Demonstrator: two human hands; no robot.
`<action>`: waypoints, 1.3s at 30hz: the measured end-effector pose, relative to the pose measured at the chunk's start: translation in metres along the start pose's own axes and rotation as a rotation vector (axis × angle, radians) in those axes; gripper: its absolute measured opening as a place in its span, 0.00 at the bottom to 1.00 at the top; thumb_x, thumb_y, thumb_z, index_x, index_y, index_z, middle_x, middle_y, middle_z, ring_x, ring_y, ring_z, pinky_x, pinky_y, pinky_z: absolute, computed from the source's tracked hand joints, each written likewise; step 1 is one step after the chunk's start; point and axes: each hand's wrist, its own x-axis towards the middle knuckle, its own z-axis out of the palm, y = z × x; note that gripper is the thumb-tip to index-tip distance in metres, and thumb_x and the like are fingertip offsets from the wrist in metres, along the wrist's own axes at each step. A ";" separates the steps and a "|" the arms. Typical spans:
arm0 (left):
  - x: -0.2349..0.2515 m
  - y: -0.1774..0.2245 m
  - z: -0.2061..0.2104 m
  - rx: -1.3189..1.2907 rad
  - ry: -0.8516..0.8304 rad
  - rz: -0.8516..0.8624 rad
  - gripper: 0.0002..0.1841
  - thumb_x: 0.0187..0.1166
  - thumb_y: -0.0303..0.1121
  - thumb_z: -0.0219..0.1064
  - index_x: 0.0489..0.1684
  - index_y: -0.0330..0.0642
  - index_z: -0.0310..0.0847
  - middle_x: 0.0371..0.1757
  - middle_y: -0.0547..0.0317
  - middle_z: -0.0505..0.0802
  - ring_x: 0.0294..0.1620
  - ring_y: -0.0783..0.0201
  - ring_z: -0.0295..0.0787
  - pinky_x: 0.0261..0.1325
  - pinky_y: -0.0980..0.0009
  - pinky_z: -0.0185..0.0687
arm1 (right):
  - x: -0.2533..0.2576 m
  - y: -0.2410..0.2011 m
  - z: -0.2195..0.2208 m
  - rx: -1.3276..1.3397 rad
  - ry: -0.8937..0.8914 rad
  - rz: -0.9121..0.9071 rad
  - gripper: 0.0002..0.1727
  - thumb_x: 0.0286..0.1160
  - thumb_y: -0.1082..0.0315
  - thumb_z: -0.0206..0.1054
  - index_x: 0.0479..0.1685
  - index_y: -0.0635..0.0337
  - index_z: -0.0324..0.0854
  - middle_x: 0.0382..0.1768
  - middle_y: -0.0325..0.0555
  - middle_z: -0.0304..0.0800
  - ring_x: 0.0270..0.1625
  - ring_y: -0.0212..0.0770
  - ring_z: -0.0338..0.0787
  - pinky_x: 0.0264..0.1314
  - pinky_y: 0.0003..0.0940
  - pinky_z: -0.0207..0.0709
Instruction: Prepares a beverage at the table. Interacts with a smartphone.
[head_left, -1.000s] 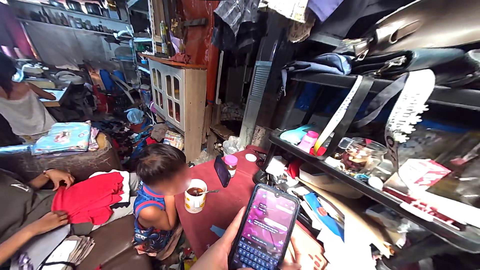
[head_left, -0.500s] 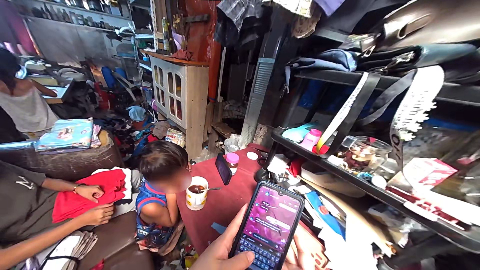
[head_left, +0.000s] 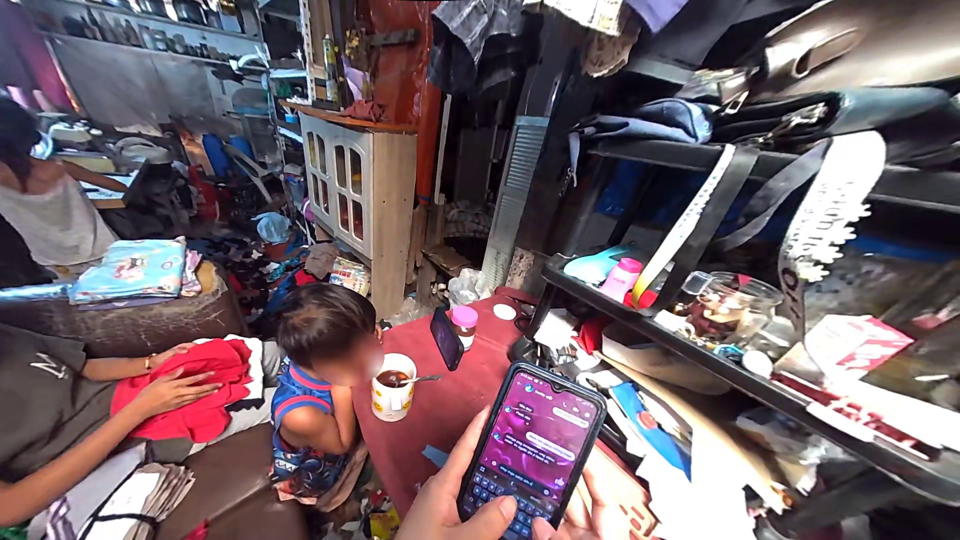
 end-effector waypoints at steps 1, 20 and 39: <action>0.000 0.001 -0.002 -0.018 -0.032 -0.018 0.44 0.80 0.25 0.62 0.94 0.36 0.33 0.81 0.54 0.76 0.64 0.71 0.88 0.47 0.72 0.92 | 0.000 0.000 0.001 -0.010 0.025 0.003 0.37 0.66 0.88 0.51 0.77 0.71 0.39 0.70 0.33 0.82 0.66 0.24 0.88 0.72 0.29 0.83; 0.006 -0.001 -0.023 -0.234 -0.321 -0.103 0.45 0.82 0.24 0.51 0.94 0.45 0.18 0.83 0.55 0.71 0.73 0.59 0.84 0.51 0.57 0.95 | 0.000 -0.004 -0.010 0.009 0.017 0.072 0.37 0.66 0.88 0.43 0.81 0.72 0.36 0.71 0.33 0.83 0.64 0.23 0.89 0.70 0.28 0.83; 0.005 -0.002 -0.021 -0.253 -0.320 -0.125 0.45 0.81 0.23 0.49 0.94 0.47 0.18 0.82 0.56 0.72 0.70 0.60 0.86 0.52 0.59 0.94 | -0.001 -0.003 -0.003 -0.089 0.024 0.029 0.47 0.59 0.86 0.56 0.79 0.83 0.27 0.74 0.48 0.73 0.68 0.22 0.85 0.71 0.26 0.81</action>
